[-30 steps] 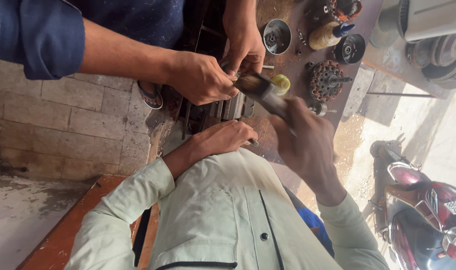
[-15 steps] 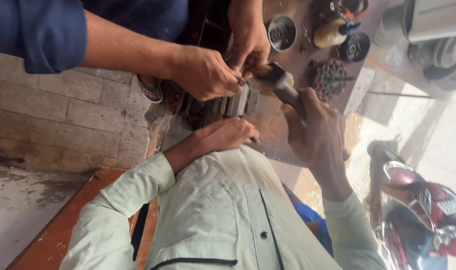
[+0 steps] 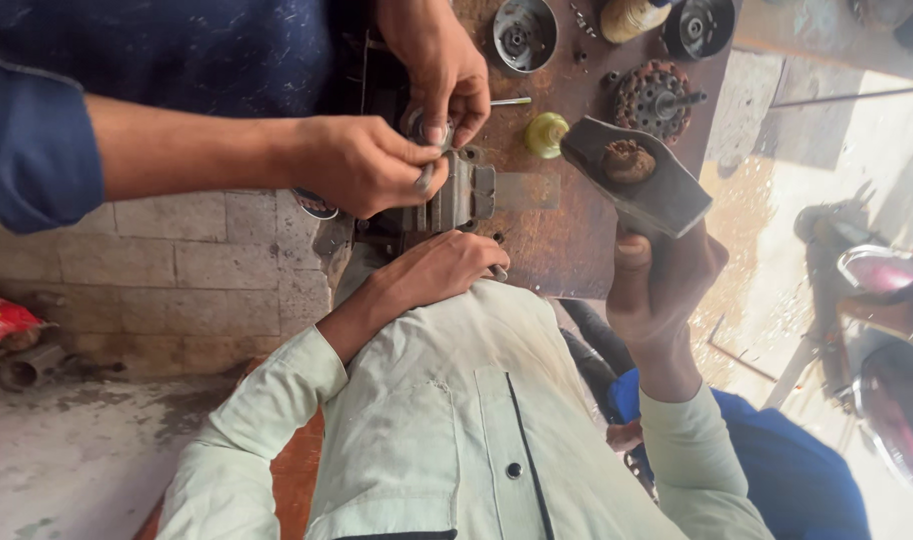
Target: The person uses a hammer to tap a small metal pin into a circular metal component held by a coworker. The camera wearer holds the hammer and strikes the pin multiple times while the coworker rotates the component to access different positions.
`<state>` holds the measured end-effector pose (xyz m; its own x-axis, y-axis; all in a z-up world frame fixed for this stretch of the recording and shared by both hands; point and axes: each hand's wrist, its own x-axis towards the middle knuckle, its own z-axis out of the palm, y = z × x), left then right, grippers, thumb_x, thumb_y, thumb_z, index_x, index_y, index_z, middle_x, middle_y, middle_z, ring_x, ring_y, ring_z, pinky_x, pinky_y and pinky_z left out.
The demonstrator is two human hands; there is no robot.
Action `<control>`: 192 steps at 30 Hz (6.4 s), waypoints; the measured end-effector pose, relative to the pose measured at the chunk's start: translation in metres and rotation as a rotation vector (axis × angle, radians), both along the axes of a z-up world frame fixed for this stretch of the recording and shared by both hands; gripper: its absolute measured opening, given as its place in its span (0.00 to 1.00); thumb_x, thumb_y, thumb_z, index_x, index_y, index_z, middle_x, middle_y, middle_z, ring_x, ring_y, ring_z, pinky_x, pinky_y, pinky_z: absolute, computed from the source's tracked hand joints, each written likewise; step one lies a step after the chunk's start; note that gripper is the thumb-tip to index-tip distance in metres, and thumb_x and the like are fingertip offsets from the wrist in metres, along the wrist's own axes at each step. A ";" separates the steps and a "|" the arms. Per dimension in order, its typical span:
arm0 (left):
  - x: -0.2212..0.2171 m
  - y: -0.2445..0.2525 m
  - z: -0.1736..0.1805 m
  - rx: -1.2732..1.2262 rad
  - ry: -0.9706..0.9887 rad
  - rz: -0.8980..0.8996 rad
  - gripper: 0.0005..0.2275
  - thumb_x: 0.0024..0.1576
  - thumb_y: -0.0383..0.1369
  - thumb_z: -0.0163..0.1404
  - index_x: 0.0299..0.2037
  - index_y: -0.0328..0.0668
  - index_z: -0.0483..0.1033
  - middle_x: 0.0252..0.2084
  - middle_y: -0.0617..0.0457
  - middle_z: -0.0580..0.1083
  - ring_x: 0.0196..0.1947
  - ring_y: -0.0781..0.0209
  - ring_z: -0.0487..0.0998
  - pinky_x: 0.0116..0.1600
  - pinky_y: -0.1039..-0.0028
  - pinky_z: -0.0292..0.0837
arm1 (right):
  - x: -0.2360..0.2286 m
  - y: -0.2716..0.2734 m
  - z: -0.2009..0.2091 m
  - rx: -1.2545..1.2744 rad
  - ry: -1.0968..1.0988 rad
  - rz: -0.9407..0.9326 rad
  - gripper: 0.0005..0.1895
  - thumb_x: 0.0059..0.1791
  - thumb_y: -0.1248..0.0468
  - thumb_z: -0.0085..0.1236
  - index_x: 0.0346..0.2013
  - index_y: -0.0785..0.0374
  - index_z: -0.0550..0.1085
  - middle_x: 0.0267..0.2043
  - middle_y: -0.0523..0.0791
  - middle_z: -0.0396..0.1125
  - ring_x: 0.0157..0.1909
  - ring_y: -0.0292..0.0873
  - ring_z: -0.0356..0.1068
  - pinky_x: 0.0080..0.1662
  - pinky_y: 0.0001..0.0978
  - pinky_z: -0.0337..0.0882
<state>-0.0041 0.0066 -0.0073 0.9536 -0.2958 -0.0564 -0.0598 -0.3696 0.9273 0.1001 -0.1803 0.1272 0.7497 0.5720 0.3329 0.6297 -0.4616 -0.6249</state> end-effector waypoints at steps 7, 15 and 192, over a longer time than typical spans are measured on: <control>0.004 -0.004 -0.002 0.015 0.025 -0.017 0.09 0.55 0.21 0.52 0.45 0.33 0.79 0.42 0.42 0.80 0.43 0.43 0.82 0.45 0.59 0.75 | -0.005 -0.005 -0.005 0.051 0.057 0.067 0.27 0.63 0.47 0.50 0.52 0.73 0.73 0.34 0.48 0.70 0.32 0.39 0.73 0.38 0.28 0.69; 0.003 -0.008 -0.005 0.011 0.012 0.013 0.10 0.55 0.20 0.51 0.46 0.31 0.79 0.42 0.41 0.80 0.42 0.44 0.83 0.46 0.60 0.76 | -0.005 -0.002 -0.001 0.061 0.059 0.086 0.26 0.62 0.48 0.51 0.52 0.73 0.73 0.35 0.48 0.72 0.33 0.38 0.74 0.38 0.27 0.70; 0.012 -0.015 0.005 0.042 0.126 0.008 0.11 0.56 0.24 0.52 0.48 0.36 0.78 0.45 0.45 0.80 0.47 0.46 0.81 0.51 0.63 0.75 | -0.011 -0.052 -0.176 0.562 0.643 -0.073 0.24 0.52 0.57 0.64 0.24 0.60 0.58 0.24 0.40 0.57 0.27 0.32 0.54 0.30 0.26 0.55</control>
